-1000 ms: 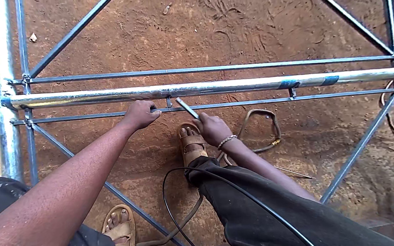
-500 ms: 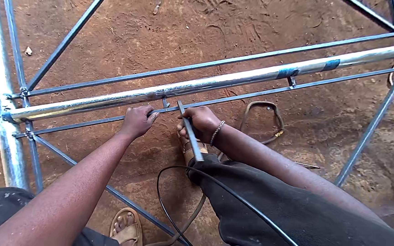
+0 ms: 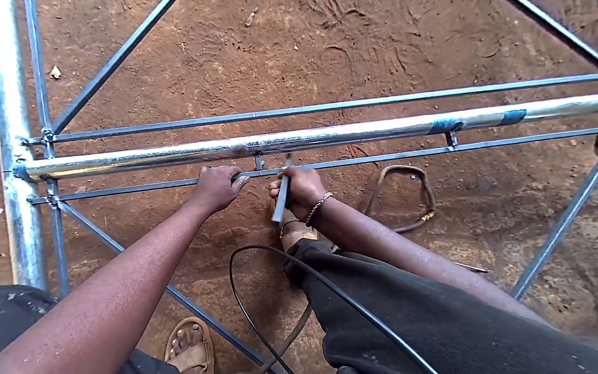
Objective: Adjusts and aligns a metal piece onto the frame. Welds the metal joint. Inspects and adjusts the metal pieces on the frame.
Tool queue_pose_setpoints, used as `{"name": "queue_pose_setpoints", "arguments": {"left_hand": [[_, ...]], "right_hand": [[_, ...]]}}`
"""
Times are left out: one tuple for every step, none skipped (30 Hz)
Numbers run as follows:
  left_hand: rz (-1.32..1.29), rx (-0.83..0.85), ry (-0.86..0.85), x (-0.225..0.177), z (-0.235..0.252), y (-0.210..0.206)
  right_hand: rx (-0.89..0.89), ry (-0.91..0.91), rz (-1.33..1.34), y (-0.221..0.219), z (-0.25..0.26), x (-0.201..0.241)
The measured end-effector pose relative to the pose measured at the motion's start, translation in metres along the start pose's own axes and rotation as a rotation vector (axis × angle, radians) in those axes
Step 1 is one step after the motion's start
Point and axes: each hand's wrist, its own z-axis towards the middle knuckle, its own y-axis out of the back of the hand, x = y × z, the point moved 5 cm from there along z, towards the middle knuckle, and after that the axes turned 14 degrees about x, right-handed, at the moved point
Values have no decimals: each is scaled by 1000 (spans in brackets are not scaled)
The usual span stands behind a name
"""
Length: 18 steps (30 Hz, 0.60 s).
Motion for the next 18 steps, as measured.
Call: {"name": "queue_pose_setpoints", "arguments": {"left_hand": [[2,0,0,1,0,0],[8,-6,-4,1,0,-1],[12,-12,-8,1,0,-3],[15,-16,-10,1,1,-4],[16,-20,-15,0,1,-4],[11,-20,-21,0,1,-3],[8,-14,-20,0,1,-2],[8,-4,-13,0,1,-1],[9,10,-4,1,1,-1],[10,23,3,1,1,-1],[8,26,4,1,1,-1],[1,24,4,1,2,-1],[-11,16,4,2,2,-1],[-32,20,14,2,3,-1],[-60,38,35,2,4,1],[-95,74,70,1,5,3],[-136,119,114,0,7,4],[-177,163,158,0,10,6]], "right_hand": [[3,-4,6,1,1,-2],[52,-24,-22,-3,0,-5],[139,-52,-54,-9,-3,-8],[216,-79,-55,-13,-4,-10],[239,-85,-38,-13,-3,-11],[204,-66,-5,-10,-1,-10],[121,-22,37,-4,2,-7],[22,34,89,3,4,-5],[-57,75,140,8,5,-3],[-91,81,159,9,4,-2],[-74,57,130,5,2,-4],[-6,14,62,-2,1,-6],[88,-36,-6,-10,-1,-10],[169,-83,-50,-17,-3,-12],[213,-117,-65,-20,-3,-13],[208,-125,-65,-20,-2,-12],[174,-112,-54,-17,-2,-10],[136,-95,-34,-11,-1,-6]]}}
